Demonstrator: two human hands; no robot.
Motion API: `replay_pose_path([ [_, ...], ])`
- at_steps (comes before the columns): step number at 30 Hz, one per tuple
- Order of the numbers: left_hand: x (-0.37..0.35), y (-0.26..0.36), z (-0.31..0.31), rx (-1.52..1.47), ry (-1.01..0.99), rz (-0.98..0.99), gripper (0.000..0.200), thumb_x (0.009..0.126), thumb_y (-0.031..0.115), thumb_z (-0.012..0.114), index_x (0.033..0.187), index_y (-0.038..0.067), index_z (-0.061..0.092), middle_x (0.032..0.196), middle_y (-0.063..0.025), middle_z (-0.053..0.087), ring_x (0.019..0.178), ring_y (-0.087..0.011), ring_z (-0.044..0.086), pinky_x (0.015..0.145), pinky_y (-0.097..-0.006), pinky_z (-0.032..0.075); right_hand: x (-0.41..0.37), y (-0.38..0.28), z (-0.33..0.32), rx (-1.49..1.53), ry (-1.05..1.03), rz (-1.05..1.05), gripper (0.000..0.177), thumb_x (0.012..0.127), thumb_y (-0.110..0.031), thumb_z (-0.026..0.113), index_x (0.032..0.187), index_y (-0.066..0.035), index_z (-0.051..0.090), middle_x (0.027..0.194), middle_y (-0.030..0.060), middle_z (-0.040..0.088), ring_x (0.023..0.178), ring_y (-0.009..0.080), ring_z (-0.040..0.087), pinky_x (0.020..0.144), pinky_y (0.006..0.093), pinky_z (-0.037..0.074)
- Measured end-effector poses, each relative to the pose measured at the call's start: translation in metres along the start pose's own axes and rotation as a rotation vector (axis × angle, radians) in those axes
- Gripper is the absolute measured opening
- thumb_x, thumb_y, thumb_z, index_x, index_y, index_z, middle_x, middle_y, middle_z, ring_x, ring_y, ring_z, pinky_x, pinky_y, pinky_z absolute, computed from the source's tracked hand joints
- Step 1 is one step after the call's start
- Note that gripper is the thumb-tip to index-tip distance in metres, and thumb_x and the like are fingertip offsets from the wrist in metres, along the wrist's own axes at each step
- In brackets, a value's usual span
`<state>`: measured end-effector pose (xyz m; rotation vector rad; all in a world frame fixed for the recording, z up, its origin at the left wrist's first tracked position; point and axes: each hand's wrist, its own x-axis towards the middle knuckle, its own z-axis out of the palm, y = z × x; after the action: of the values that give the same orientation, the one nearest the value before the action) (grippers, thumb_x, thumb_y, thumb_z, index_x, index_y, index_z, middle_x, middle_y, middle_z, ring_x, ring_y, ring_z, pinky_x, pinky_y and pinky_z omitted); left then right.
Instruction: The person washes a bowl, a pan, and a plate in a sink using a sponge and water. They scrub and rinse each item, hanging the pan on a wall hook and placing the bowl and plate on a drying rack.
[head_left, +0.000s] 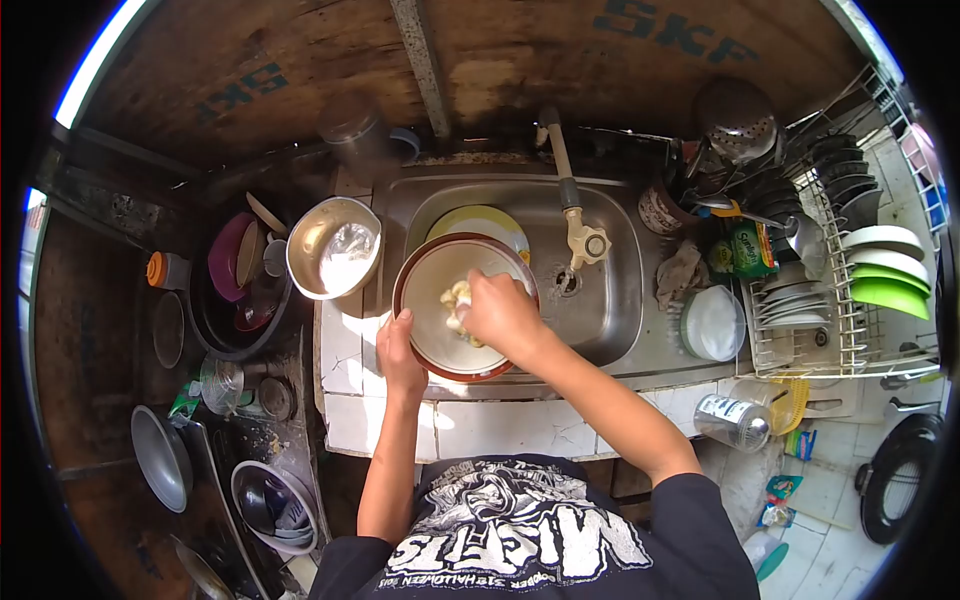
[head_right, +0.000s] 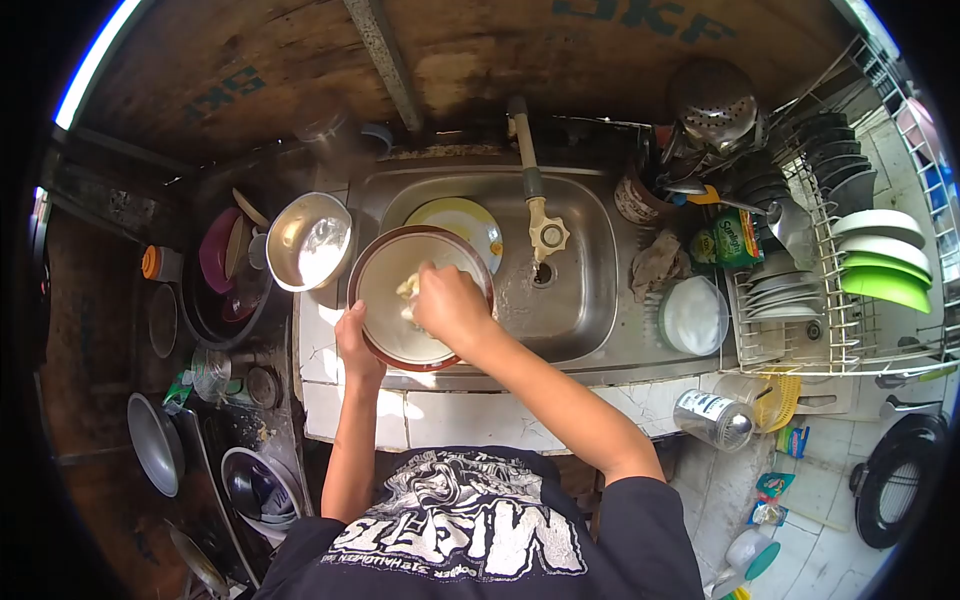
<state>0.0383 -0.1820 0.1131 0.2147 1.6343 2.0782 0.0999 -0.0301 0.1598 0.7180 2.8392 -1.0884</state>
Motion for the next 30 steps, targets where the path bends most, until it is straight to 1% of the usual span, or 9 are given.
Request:
replay_pose_path([
  [3,0.002,0.001,0.014,0.037,-0.041,0.023,0.033,0.093,0.025,0.046,0.097,-0.004,0.06,0.083,-0.0037,0.055,0.076,-0.0101,0.044,0.067,-0.0251,0.037,0.014,-0.02,0.006,0.152,0.273,-0.006,0.03,0.08,-0.01,0.061,0.1,0.011,0.053,0.081,0.0324,0.06,0.078,0.0438,0.064,0.069,0.0501,0.051],
  [6,0.008,0.007,0.014,-0.022,-0.069,0.03,0.033,0.096,0.028,0.044,0.09,-0.001,0.058,0.085,-0.0047,0.056,0.079,-0.0106,0.049,0.07,-0.0257,0.04,0.012,-0.031,0.0,0.199,0.314,-0.146,0.026,0.08,-0.006,0.06,0.103,0.003,0.054,0.092,0.0253,0.062,0.078,0.0415,0.062,0.069,0.0483,0.051],
  [8,0.009,0.019,0.018,-0.169,-0.04,-0.006,0.034,0.097,0.029,0.043,0.094,-0.002,0.057,0.09,-0.0063,0.058,0.082,-0.0125,0.053,0.073,-0.0275,0.044,0.001,-0.032,0.0,0.17,0.191,-0.256,0.027,0.077,-0.003,0.059,0.103,-0.005,0.06,0.098,0.0156,0.062,0.084,0.0369,0.061,0.075,0.0445,0.05],
  [12,0.02,0.022,0.005,-0.3,-0.049,0.043,0.042,0.097,0.032,0.04,0.113,-0.006,0.053,0.106,-0.0132,0.06,0.093,-0.0183,0.06,0.081,-0.0319,0.049,-0.019,-0.008,-0.006,0.055,0.048,-0.649,0.025,0.071,-0.003,0.062,0.096,-0.006,0.068,0.09,0.0098,0.063,0.092,0.0296,0.06,0.084,0.0394,0.049],
  [15,0.015,0.032,0.003,-0.219,-0.045,0.07,0.043,0.097,0.031,0.04,0.114,-0.007,0.052,0.108,-0.0141,0.06,0.095,-0.0193,0.059,0.085,-0.0328,0.048,-0.02,0.006,-0.037,-0.348,0.067,-0.42,0.027,0.071,-0.002,0.062,0.097,-0.004,0.066,0.091,0.0122,0.063,0.091,0.0304,0.061,0.084,0.0398,0.05],
  [18,0.009,0.021,0.003,-0.13,-0.081,0.073,0.042,0.097,0.03,0.04,0.113,-0.007,0.052,0.107,-0.0136,0.06,0.095,-0.0195,0.058,0.086,-0.0334,0.047,0.005,-0.009,-0.039,-0.247,0.359,-0.227,0.017,0.07,-0.001,0.058,0.086,0.002,0.063,0.086,0.0169,0.062,0.086,0.0355,0.062,0.077,0.042,0.053],
  [23,0.014,0.023,0.011,-0.309,-0.072,0.021,0.041,0.098,0.031,0.039,0.11,-0.006,0.053,0.104,-0.0128,0.059,0.096,-0.0195,0.058,0.085,-0.0324,0.046,0.01,-0.021,-0.016,0.085,-0.018,-0.587,0.023,0.071,-0.006,0.064,0.093,0.0,0.064,0.089,0.0175,0.063,0.089,0.0361,0.061,0.08,0.0419,0.05],
  [27,0.013,0.032,0.004,-0.142,-0.059,0.093,0.043,0.099,0.033,0.038,0.11,-0.006,0.053,0.105,-0.0138,0.06,0.096,-0.0192,0.059,0.083,-0.0315,0.047,-0.007,-0.007,-0.052,-0.34,-0.308,-0.394,0.029,0.067,-0.006,0.065,0.095,-0.003,0.069,0.088,0.0161,0.067,0.084,0.0332,0.064,0.077,0.0405,0.052],
  [30,0.014,0.019,0.015,-0.148,0.005,0.084,0.04,0.098,0.032,0.04,0.105,-0.004,0.056,0.099,-0.0112,0.059,0.09,-0.0166,0.057,0.079,-0.0297,0.045,-0.004,-0.026,-0.048,-0.113,-0.344,-0.438,0.022,0.067,-0.007,0.066,0.088,0.001,0.066,0.081,0.0192,0.066,0.08,0.0348,0.065,0.074,0.0436,0.052],
])
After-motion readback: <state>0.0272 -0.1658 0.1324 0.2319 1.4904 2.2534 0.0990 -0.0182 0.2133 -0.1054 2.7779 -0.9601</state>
